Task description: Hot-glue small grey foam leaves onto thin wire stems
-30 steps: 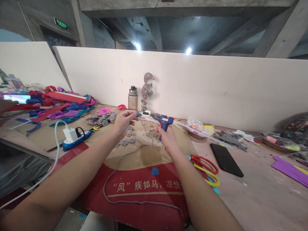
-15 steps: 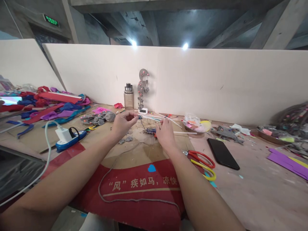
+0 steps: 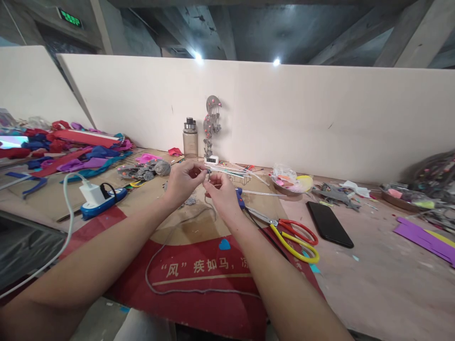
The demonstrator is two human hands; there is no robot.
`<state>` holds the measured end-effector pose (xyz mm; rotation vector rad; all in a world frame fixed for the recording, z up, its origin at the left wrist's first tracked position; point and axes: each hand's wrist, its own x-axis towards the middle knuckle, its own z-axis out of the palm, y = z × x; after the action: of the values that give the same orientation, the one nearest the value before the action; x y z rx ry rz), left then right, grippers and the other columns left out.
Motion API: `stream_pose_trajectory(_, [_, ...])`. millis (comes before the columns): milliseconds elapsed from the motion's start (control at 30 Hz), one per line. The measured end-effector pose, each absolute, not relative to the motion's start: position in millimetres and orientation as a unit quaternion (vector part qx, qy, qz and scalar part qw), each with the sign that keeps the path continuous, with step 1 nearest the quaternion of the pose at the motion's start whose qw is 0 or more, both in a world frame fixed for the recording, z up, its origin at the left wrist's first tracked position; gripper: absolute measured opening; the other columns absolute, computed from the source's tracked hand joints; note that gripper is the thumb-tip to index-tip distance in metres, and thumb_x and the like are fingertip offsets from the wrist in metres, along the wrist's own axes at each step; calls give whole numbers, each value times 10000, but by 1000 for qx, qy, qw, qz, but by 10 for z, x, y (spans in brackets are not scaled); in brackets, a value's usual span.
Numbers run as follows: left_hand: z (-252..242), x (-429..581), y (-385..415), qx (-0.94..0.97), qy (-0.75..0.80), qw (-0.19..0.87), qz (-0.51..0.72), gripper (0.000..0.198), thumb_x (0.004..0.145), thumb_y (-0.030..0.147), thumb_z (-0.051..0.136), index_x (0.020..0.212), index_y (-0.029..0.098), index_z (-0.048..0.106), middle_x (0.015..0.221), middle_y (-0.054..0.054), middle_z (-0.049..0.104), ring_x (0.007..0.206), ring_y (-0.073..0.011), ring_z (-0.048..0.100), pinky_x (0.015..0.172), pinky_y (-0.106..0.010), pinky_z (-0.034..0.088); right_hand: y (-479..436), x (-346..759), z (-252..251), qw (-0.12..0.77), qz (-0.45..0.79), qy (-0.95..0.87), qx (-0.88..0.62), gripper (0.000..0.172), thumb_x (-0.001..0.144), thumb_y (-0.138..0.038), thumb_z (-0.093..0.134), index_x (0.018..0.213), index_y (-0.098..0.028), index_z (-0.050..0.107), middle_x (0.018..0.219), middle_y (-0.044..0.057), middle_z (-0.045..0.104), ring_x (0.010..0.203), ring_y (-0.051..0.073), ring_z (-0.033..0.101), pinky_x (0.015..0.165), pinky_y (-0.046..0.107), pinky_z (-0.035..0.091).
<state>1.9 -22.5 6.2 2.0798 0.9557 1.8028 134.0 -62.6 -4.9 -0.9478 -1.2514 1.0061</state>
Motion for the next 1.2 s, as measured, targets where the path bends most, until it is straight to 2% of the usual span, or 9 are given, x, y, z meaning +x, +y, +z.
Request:
stream_pose_trajectory(200, [96, 19, -271, 744, 294, 46, 598, 117, 742, 124, 627, 785, 199, 707, 846, -35, 699, 700, -134, 550, 679, -256, 443, -596, 1313, -58, 646, 473, -485, -351, 317, 638, -310, 725, 848, -199, 516, 784, -39, 574, 745, 105, 560, 763, 289, 486])
stream_pose_trajectory(300, [79, 29, -266, 736, 305, 41, 603, 101, 758, 141, 615, 799, 185, 697, 811, -29, 693, 657, -117, 546, 644, -246, 444, -652, 1302, -5, 648, 532, -444, -316, 288, 636, -234, 671, 856, -218, 486, 707, -65, 560, 660, 105, 575, 694, 296, 507])
stream_pose_trajectory(367, [65, 39, -255, 720, 324, 69, 609, 83, 770, 172, 617, 797, 176, 694, 757, -18, 676, 602, -101, 531, 604, -235, 432, -685, 1301, 32, 641, 548, -436, -315, 259, 640, -200, 609, 857, -225, 471, 638, -91, 500, 535, 75, 496, 547, 235, 447])
stream_pose_trajectory(433, [56, 47, -246, 707, 345, 105, 609, 82, 774, 208, 624, 794, 170, 694, 708, -9, 658, 575, -96, 527, 578, -228, 421, -699, 1304, 57, 635, 544, -437, -331, 231, 644, -182, 557, 847, -229, 457, 591, -111, 423, 440, 45, 347, 433, 183, 287])
stream_pose_trajectory(533, [58, 57, -246, 695, 358, 156, 603, 100, 767, 243, 634, 788, 164, 690, 684, -8, 654, 587, -105, 550, 576, -226, 426, -694, 1312, 64, 631, 501, -459, -374, 170, 694, -225, 548, 835, -230, 454, 587, -113, 368, 432, 44, 241, 419, 194, 172])
stream_pose_trajectory(667, [72, 70, -269, 686, 358, 217, 595, 119, 754, 273, 648, 771, 160, 679, 669, -9, 657, 579, -107, 557, 549, -219, 424, -679, 1345, 38, 647, 360, -521, -425, 210, 745, -353, 624, 856, -222, 503, 639, -86, 415, 522, 79, 335, 482, 229, 269])
stream_pose_trajectory(767, [72, 83, -283, 678, 354, 257, 591, 127, 742, 281, 660, 768, 158, 670, 634, 1, 642, 545, -99, 536, 524, -213, 414, -672, 1378, 23, 656, 283, -548, -435, 172, 765, -349, 617, 834, -211, 541, 667, -63, 464, 593, 102, 385, 551, 244, 321])
stream_pose_trajectory(1067, [76, 89, -315, 669, 315, 329, 587, 99, 746, 257, 654, 762, 161, 640, 598, 19, 609, 500, -82, 504, 500, -205, 393, -696, 1406, 34, 627, 205, -580, -478, 185, 811, -380, 591, 804, -195, 583, 658, -40, 532, 595, 119, 437, 572, 257, 329])
stream_pose_trajectory(1200, [82, 89, -326, 664, 308, 347, 586, 85, 742, 245, 660, 752, 163, 639, 597, 19, 609, 500, -82, 508, 494, -203, 389, -691, 1417, 23, 618, 168, -587, -496, 201, 822, -398, 586, 781, -201, 588, 620, -47, 506, 573, 120, 424, 564, 260, 323])
